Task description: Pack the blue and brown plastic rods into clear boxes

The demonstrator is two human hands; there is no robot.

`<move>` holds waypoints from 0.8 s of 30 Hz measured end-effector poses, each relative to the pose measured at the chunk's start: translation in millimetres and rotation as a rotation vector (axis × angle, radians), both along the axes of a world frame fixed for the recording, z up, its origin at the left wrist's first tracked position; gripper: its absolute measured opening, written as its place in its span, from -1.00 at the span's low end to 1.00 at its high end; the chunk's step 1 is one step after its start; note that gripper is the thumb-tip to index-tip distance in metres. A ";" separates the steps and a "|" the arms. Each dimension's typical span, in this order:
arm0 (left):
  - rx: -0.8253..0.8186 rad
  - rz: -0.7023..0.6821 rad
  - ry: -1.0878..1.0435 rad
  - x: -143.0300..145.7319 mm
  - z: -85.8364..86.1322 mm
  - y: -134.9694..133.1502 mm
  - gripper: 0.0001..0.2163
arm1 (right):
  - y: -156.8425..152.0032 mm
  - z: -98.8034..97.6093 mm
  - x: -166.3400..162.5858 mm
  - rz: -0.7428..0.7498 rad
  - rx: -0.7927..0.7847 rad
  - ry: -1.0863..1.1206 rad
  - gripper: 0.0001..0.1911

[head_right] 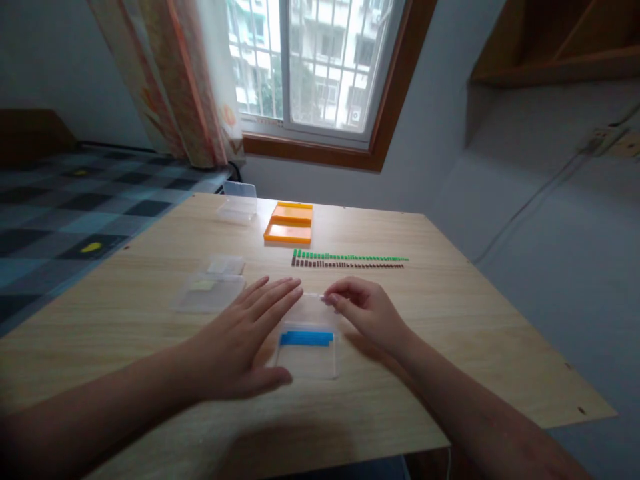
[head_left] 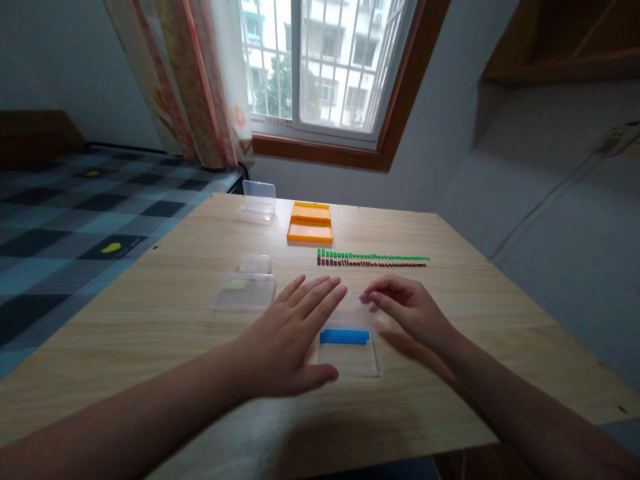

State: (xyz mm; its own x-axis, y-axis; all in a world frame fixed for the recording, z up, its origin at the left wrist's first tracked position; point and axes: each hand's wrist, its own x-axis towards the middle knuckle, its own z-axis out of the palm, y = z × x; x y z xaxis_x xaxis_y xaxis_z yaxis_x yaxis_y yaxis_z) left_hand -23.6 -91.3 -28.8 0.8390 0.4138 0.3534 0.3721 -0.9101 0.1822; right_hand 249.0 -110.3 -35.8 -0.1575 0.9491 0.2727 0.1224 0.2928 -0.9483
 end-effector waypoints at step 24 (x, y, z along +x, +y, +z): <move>-0.174 -0.087 -0.082 0.5 4.7 2.1 -0.77 | -13.2 -1.3 1.8 0.391 0.225 -0.468 -0.80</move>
